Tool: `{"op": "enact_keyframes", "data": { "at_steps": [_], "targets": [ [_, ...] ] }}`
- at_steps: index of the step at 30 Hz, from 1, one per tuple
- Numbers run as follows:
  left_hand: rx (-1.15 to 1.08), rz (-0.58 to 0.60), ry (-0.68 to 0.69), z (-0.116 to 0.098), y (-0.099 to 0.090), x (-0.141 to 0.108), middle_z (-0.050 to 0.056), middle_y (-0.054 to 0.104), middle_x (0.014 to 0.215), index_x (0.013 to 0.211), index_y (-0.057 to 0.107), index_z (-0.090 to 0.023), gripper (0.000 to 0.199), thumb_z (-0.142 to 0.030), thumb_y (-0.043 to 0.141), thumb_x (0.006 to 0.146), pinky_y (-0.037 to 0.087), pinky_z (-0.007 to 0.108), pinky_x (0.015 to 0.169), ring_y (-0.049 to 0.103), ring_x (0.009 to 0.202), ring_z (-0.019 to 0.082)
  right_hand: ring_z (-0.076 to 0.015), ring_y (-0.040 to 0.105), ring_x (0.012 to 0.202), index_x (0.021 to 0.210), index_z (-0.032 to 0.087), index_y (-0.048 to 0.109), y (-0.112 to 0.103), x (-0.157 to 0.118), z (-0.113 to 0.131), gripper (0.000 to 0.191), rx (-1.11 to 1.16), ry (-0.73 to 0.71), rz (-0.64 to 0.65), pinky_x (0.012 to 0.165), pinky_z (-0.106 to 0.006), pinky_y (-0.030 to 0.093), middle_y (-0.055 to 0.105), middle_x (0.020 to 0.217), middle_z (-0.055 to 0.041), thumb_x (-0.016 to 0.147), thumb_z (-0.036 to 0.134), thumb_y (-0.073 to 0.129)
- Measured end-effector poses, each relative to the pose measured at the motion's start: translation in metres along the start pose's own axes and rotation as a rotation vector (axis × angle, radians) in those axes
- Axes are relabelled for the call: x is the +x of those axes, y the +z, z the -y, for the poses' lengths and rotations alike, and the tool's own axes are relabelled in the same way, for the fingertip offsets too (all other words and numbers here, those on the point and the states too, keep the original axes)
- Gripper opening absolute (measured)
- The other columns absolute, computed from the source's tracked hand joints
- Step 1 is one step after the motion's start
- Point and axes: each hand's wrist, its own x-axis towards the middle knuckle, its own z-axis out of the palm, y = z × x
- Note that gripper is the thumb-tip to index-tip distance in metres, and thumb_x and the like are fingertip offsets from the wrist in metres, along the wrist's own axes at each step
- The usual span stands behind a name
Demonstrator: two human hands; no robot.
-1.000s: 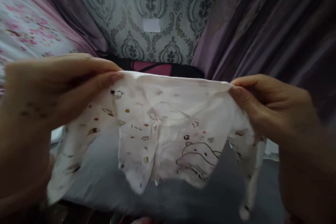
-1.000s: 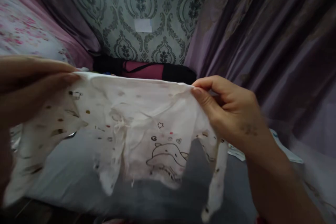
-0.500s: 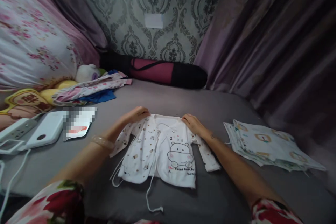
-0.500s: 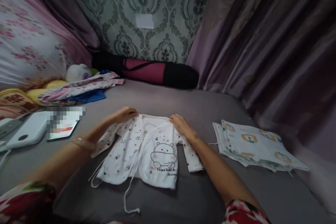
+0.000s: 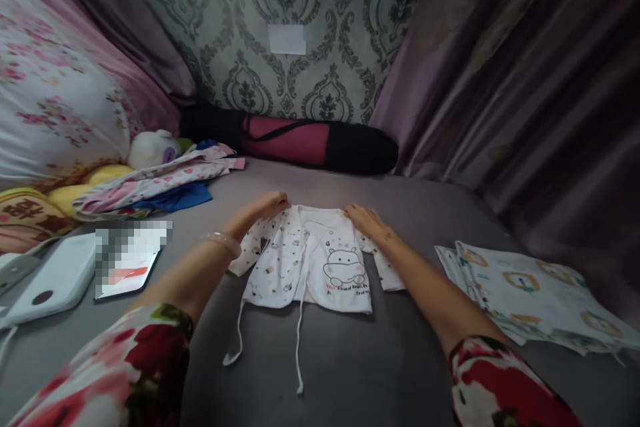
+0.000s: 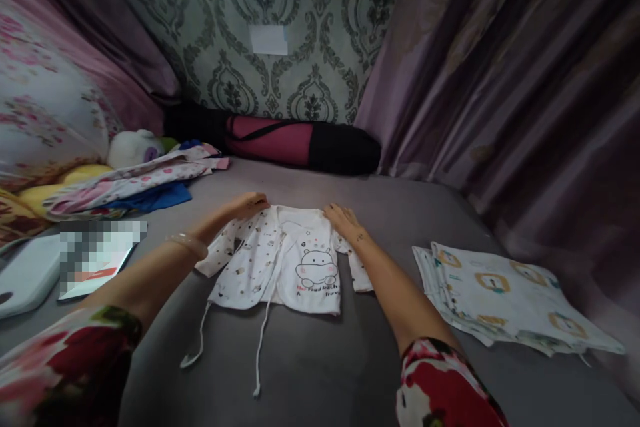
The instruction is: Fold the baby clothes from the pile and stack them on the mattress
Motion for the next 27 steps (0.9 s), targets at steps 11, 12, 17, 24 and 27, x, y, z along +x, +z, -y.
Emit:
{"op": "enact_keyframes", "data": {
  "at_steps": [11,12,17,24,27],
  "targets": [
    [-0.021,-0.092,-0.132,-0.02,0.005,0.018,0.007,0.07,0.084,0.091,0.066,-0.016,0.026,-0.036,0.05,0.086,0.046,0.025,0.07,0.062,0.077,0.018,-0.0195,0.054,0.111,0.116,0.017,0.061,0.021,0.042,0.004,0.028,0.299,0.113,-0.179,0.09,-0.026,0.038,0.062,0.118,-0.0099,0.097,0.029,0.043],
    [-0.041,-0.097,-0.116,-0.023,0.006,0.02,0.008,0.07,0.086,0.092,0.067,-0.016,0.026,-0.036,0.051,0.085,0.046,0.025,0.071,0.063,0.078,0.018,-0.0198,0.054,0.112,0.116,0.017,0.061,0.022,0.044,0.005,0.029,0.309,0.111,-0.18,0.091,-0.026,0.037,0.062,0.119,-0.0099,0.097,0.03,0.044],
    [-0.069,-0.141,-0.123,-0.03,0.014,0.03,0.008,0.07,0.087,0.088,0.067,-0.016,0.025,-0.035,0.052,0.084,0.046,0.027,0.075,0.064,0.084,0.02,-0.021,0.058,0.108,0.111,0.018,0.063,0.025,0.051,0.011,0.029,0.303,0.173,-0.188,0.089,-0.028,0.038,0.066,0.115,-0.0096,0.098,0.034,0.042],
    [0.136,-0.124,-0.112,-0.025,0.03,0.035,0.011,0.067,0.103,0.102,0.058,-0.018,0.032,-0.039,0.035,0.095,0.045,0.031,0.079,0.063,0.093,0.023,-0.0234,0.057,0.108,0.108,0.016,0.063,0.03,0.051,0.022,0.028,0.331,0.273,-0.305,0.093,-0.032,0.036,0.066,0.113,-0.013,0.097,0.035,0.045],
    [0.139,-0.081,-0.096,-0.022,0.029,0.031,0.012,0.065,0.106,0.106,0.055,-0.017,0.031,-0.038,0.033,0.096,0.045,0.034,0.082,0.061,0.096,0.024,-0.0184,0.06,0.099,0.106,0.017,0.065,0.019,0.047,0.008,0.027,0.526,0.224,-0.216,0.085,-0.026,0.04,0.069,0.107,-0.0083,0.095,0.034,0.047]
  ]
}}
